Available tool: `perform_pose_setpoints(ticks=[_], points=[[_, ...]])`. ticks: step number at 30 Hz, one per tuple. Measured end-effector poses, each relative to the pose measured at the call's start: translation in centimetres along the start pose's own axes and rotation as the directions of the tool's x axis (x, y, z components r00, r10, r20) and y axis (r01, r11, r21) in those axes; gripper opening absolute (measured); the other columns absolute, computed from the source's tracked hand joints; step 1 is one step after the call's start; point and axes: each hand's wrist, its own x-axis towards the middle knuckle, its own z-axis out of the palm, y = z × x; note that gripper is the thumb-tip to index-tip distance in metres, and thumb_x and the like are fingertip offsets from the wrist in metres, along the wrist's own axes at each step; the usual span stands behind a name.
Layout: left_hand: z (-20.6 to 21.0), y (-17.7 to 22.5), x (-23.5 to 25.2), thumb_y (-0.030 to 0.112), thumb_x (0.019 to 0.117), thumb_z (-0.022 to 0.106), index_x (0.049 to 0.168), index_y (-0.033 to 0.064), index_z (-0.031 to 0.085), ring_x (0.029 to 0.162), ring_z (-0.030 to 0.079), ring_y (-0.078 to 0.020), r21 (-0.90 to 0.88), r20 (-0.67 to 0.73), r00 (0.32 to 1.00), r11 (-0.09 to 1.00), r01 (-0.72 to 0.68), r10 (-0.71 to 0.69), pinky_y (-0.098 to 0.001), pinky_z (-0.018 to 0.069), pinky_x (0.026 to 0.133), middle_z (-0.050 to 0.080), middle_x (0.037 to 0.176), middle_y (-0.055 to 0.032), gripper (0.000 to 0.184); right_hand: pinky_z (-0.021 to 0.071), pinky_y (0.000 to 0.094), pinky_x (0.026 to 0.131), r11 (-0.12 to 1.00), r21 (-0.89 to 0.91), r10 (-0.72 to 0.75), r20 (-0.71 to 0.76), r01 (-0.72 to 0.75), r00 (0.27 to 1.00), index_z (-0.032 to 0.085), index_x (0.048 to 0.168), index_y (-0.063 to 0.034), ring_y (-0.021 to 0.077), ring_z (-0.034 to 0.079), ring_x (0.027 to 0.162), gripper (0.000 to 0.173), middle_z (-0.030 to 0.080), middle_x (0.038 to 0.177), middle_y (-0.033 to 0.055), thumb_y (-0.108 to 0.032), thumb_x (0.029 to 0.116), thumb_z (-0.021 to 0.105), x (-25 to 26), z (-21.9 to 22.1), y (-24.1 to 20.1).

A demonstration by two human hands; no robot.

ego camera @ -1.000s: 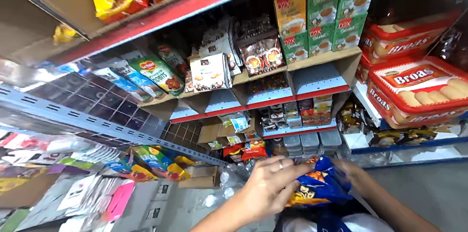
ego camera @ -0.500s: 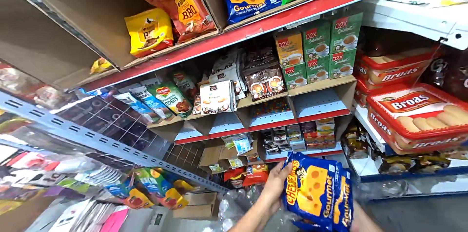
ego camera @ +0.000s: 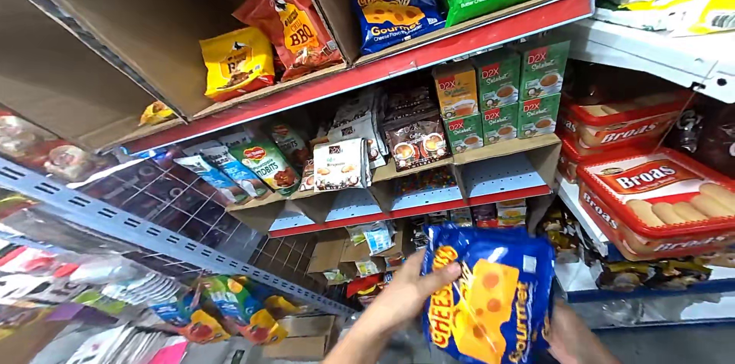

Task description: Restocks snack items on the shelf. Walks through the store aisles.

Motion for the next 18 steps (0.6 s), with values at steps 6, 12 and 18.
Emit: perform_pose_setpoints(ticks=[6,12,18], points=[[0.4,13.0,0.1,0.021,0.1041,0.049,0.106,0.0139,0.067,0.081,0.073,-0.0085,-0.097,-0.386,0.799,0.841,-0.533,0.462,-0.0275,0.0633,0.072,0.075,0.089,0.0008,0.019,0.0591,0.0426,0.096,0.992,-0.112,0.073,0.144,-0.057,0.987,0.040,0.146,0.0008,0.0272,0.071,0.113,0.045,0.068,0.129,0.0162,-0.028,0.1127,0.027,1.1,-1.2,-0.2],[0.2,23.8,7.7,0.021,0.1102,0.038,0.124,0.0093,0.051,0.102,0.066,-0.0185,-0.312,-0.481,0.641,0.566,-0.763,0.598,-0.0379,0.0579,0.089,0.064,0.108,-0.0077,0.022,0.0596,0.0415,0.095,0.998,-0.055,0.018,0.154,-0.010,0.988,0.040,0.144,-0.0003,0.0263,0.071,0.112,0.044,0.069,0.127,0.0150,-0.027,0.1124,0.027,0.6,-1.9,-0.1],[0.5,29.1,15.0,0.021,0.1115,0.033,0.140,0.0052,0.039,0.120,0.058,-0.0255,-0.449,-0.620,0.541,0.309,-0.838,0.568,-0.0425,0.0529,0.101,0.054,0.128,-0.0163,0.033,0.0591,0.0427,0.097,1.000,-0.028,-0.006,0.147,0.011,0.989,0.042,0.141,0.0010,0.0274,0.071,0.112,0.042,0.069,0.127,0.0163,-0.025,0.1123,0.025,0.2,-2.4,0.0]])
